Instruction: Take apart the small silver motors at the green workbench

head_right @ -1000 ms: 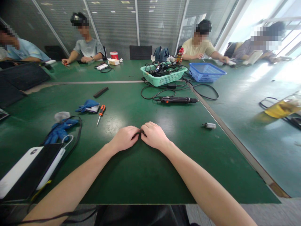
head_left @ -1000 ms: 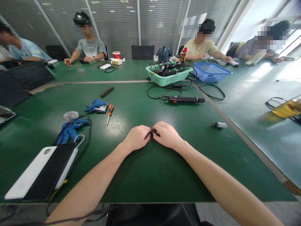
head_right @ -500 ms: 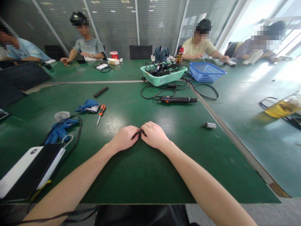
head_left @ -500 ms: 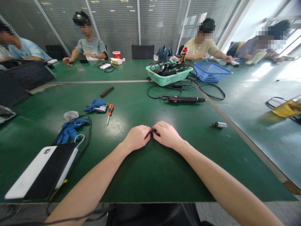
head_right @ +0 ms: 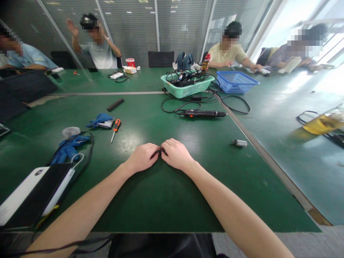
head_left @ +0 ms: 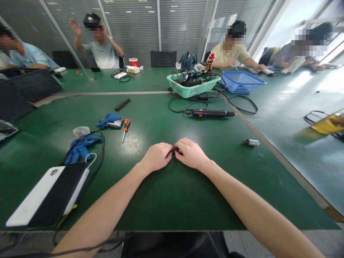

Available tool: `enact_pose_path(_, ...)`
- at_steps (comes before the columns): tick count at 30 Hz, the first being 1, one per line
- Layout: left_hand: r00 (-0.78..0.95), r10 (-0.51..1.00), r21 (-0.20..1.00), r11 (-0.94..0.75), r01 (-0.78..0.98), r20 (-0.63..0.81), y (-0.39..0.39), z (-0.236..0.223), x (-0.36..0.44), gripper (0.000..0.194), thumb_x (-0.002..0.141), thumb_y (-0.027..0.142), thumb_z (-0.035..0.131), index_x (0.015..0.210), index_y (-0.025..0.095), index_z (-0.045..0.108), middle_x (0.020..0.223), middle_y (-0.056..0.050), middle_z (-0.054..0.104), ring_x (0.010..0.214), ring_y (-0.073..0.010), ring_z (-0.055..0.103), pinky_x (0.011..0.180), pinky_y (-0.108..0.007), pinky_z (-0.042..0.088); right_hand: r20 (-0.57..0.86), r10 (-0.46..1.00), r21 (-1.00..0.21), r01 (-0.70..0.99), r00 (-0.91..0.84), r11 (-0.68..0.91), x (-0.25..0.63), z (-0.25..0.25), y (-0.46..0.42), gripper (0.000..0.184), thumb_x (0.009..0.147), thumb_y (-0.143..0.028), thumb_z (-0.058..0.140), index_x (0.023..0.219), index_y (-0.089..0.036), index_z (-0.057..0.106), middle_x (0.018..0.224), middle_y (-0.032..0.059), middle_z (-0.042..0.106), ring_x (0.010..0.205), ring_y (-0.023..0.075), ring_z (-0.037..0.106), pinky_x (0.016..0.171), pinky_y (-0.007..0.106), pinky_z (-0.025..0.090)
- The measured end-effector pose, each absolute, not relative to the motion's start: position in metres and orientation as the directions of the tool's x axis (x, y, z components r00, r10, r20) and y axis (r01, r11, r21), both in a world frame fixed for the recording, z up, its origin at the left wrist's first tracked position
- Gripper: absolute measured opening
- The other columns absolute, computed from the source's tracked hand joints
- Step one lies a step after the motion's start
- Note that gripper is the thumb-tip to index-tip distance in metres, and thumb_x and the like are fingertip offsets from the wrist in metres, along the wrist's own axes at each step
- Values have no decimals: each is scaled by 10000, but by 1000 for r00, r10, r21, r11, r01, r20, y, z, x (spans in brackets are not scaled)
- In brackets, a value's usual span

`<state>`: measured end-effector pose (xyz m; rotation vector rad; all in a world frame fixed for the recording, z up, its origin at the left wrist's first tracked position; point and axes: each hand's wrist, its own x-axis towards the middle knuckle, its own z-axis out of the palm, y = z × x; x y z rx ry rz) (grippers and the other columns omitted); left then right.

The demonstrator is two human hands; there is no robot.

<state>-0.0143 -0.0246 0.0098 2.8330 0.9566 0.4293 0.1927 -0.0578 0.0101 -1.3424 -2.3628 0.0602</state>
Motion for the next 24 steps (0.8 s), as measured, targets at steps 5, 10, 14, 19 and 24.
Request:
enact_pose_path(5,757,610,210,-792,574,234,-25,9,-14,192,975,223,489,1048,182,663,969,-74,696,911,-222,651,814,-350,521,340,832,-246,812,-439,529,193,9,-58,73,930,-207,567,955,-200,636,954,72,680,939,230,586,877,352,463)
enact_pose_path(10,754,612,209,-791,575,239,-24,7,-15,196,975,222,488,1050,180,664,973,-78,696,924,-225,654,825,-356,525,343,831,-265,804,-438,533,193,9,-57,78,921,-203,564,957,-199,632,956,75,677,939,228,582,874,351,460)
enact_pose_path(14,756,609,208,-793,572,241,-24,7,-15,192,971,224,496,1061,180,659,985,-78,700,938,-229,656,834,-361,528,341,822,-269,791,-456,550,196,9,-54,85,902,-188,560,954,-199,626,940,68,667,929,223,575,858,339,454)
enact_pose_path(19,761,602,192,-799,570,244,-24,7,-15,189,974,222,492,1064,179,652,991,-73,706,932,-228,660,839,-364,532,324,820,-266,786,-472,558,209,11,-48,84,853,-172,563,914,-205,609,904,55,641,896,212,566,826,320,445)
enact_pose_path(24,762,598,190,-802,567,250,-24,8,-16,186,975,226,498,1059,179,657,1018,-76,717,950,-229,668,852,-368,540,298,862,-223,847,-411,482,242,13,-36,68,822,-189,568,874,-213,605,867,41,622,878,208,568,801,305,436)
